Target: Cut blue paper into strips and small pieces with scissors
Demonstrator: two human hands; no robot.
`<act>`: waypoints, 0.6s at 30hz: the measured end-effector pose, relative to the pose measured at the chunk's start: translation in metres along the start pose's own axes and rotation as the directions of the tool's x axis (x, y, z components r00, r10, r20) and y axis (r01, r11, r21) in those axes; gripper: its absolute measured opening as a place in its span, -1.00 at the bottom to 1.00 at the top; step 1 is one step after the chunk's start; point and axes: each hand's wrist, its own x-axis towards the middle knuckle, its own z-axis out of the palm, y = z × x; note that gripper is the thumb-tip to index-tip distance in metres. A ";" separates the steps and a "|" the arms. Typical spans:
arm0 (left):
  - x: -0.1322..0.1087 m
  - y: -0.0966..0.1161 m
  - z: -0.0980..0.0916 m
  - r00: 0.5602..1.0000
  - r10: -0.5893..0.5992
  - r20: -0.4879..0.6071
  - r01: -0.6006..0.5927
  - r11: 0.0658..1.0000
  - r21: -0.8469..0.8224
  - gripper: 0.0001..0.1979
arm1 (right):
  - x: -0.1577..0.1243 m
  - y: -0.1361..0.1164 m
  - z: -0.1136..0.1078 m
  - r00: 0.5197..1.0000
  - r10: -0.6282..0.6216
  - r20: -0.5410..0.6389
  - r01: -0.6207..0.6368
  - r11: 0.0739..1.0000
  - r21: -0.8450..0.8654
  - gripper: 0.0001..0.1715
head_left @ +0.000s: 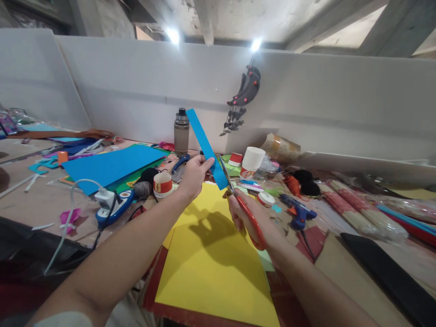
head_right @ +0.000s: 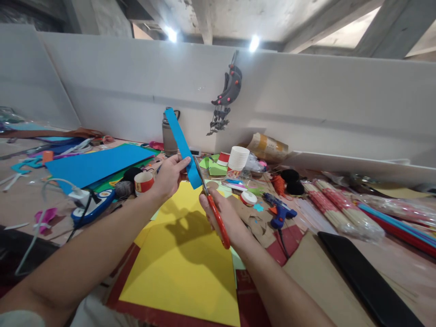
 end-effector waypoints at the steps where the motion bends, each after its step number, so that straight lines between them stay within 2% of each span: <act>1: 0.001 0.000 -0.001 1.000 0.010 0.002 -0.010 1.000 0.007 -0.71 | 0.000 0.001 0.000 1.000 -0.008 -0.002 0.008 1.000 0.021 -0.53; 4: 0.003 0.002 -0.005 0.999 0.045 0.007 -0.045 0.999 0.030 -0.70 | 0.000 0.002 0.001 1.000 -0.018 0.009 0.018 0.996 0.087 -0.51; 7: 0.006 0.004 -0.008 0.998 0.058 -0.009 -0.057 0.998 0.041 -0.70 | -0.001 -0.001 0.001 0.999 -0.026 0.028 0.024 0.997 0.079 -0.49; 12: 0.006 0.004 -0.008 1.000 0.022 -0.019 -0.022 1.000 0.018 -0.70 | -0.003 -0.011 -0.001 0.999 -0.003 0.045 0.002 1.000 0.011 -0.50; 18: 0.001 -0.001 -0.002 0.999 -0.026 0.036 0.023 0.997 0.080 -0.73 | -0.003 -0.006 0.001 1.000 -0.021 0.018 0.020 0.997 0.069 -0.51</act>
